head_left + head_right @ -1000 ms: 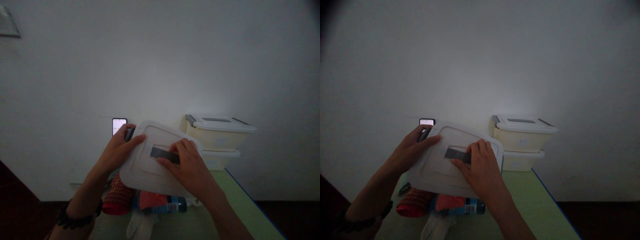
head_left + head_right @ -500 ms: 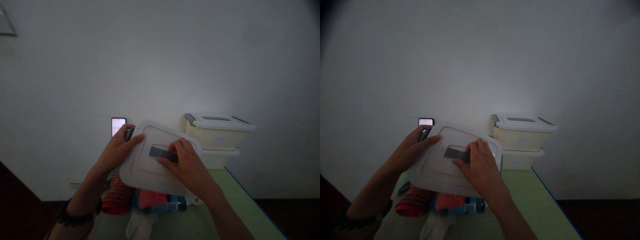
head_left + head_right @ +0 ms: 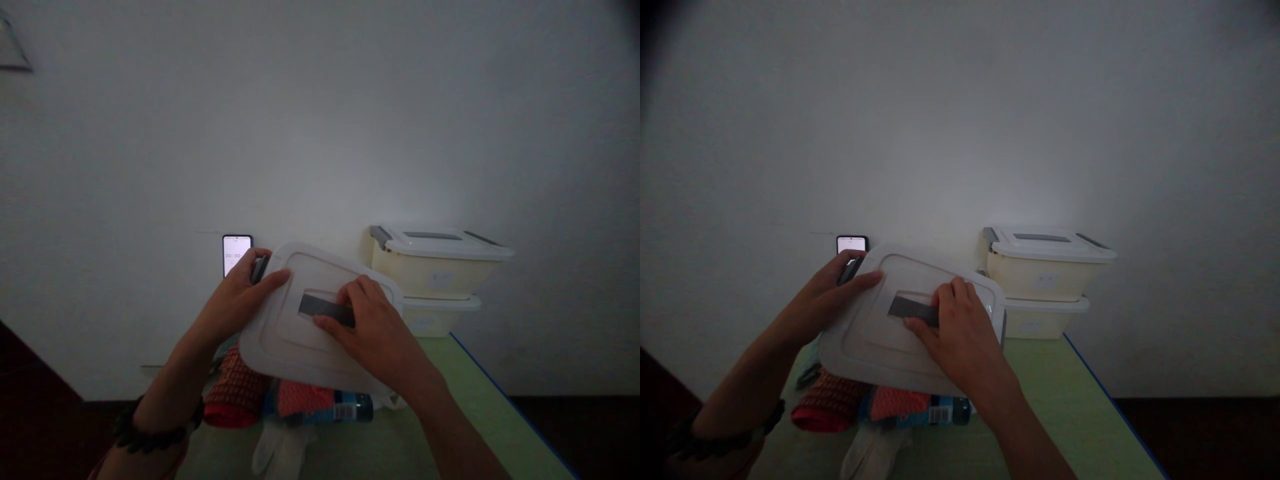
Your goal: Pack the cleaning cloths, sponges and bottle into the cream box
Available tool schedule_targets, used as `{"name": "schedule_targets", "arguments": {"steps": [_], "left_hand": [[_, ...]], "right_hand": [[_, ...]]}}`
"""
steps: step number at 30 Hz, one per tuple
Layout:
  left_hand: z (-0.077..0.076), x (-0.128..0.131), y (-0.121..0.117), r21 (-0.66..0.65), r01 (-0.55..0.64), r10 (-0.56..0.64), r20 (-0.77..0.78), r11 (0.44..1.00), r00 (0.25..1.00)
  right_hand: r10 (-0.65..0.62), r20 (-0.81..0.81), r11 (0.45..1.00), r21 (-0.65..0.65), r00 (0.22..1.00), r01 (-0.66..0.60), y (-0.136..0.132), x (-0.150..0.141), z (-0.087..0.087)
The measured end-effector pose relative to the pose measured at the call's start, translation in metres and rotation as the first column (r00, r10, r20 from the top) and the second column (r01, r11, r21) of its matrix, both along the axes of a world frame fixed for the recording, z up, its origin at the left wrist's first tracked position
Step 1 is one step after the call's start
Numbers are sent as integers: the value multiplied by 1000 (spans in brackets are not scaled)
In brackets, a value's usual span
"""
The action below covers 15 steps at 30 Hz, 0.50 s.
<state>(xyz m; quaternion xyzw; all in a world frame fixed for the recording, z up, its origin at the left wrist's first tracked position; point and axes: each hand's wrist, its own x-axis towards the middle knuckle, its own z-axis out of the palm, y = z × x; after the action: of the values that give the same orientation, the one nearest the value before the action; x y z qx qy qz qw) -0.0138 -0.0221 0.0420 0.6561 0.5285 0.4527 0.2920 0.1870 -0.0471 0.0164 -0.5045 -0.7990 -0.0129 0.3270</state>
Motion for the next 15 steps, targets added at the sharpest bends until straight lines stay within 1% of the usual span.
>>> {"name": "schedule_targets", "arguments": {"steps": [3,11,15], "left_hand": [[0,0,0,4,0,0,-8,1000,1000],[1,0,-1,-1,-10,10,-55,1000,998],[0,0,-1,-11,-17,16,-43,1000,999]], "right_hand": [[-2,13,1000,-12,1000,3,0,0,0],[8,57,1000,5,998,-8,-1,2,1],[12,71,1000,5,997,-12,0,2,1]]}}
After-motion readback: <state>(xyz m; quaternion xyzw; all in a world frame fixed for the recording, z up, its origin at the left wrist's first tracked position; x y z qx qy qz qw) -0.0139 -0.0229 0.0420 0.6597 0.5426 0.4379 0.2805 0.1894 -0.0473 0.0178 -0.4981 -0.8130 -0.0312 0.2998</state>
